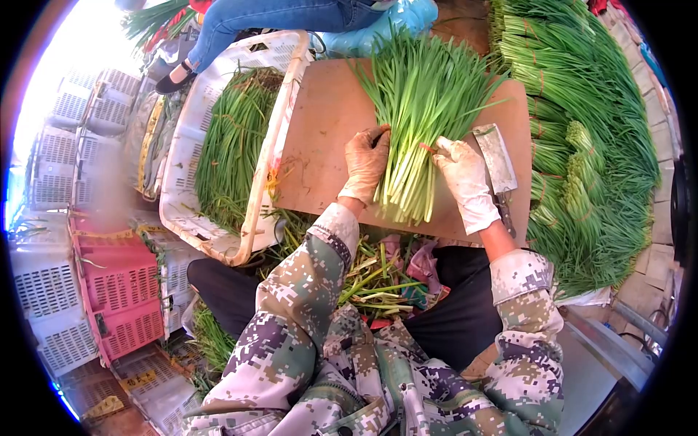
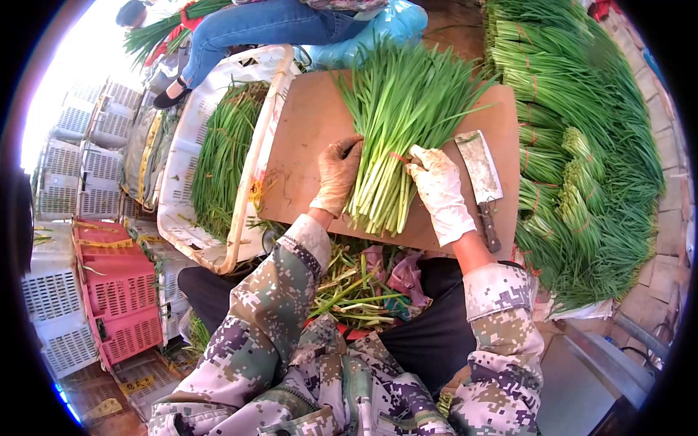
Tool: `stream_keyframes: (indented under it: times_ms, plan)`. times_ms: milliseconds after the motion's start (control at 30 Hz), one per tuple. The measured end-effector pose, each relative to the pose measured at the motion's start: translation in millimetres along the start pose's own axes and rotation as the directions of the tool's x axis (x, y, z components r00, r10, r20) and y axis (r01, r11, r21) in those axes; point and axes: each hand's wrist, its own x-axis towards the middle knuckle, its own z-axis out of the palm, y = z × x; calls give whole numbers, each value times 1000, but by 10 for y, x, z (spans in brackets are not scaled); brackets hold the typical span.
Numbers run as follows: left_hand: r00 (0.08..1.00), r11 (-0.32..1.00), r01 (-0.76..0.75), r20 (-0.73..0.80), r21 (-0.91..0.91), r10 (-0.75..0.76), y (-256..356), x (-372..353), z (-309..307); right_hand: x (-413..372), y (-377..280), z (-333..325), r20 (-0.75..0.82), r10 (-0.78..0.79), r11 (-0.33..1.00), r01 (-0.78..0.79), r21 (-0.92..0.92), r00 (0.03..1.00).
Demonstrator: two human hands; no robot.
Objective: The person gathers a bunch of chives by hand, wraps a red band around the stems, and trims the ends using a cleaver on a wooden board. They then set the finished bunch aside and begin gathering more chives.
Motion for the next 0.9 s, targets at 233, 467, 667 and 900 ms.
stream_keyframes:
  times_ms: [233,467,667,900]
  plan:
    - [953,908,300,41,-294,-302,252,45,-75,1,-10,50,-58,-41,995,35,-97,997]
    - [850,837,520,8,-171,-527,600,283,-355,-14,-329,-160,176,444,722,-467,510,879]
    - [826,806,528,61,268,-561,812,638,-236,129,-437,126,188,128,910,-191,367,974]
    - [997,342,82,-71,936,-43,1062,682,-318,58,-945,756,392,-39,767,-224,601,919]
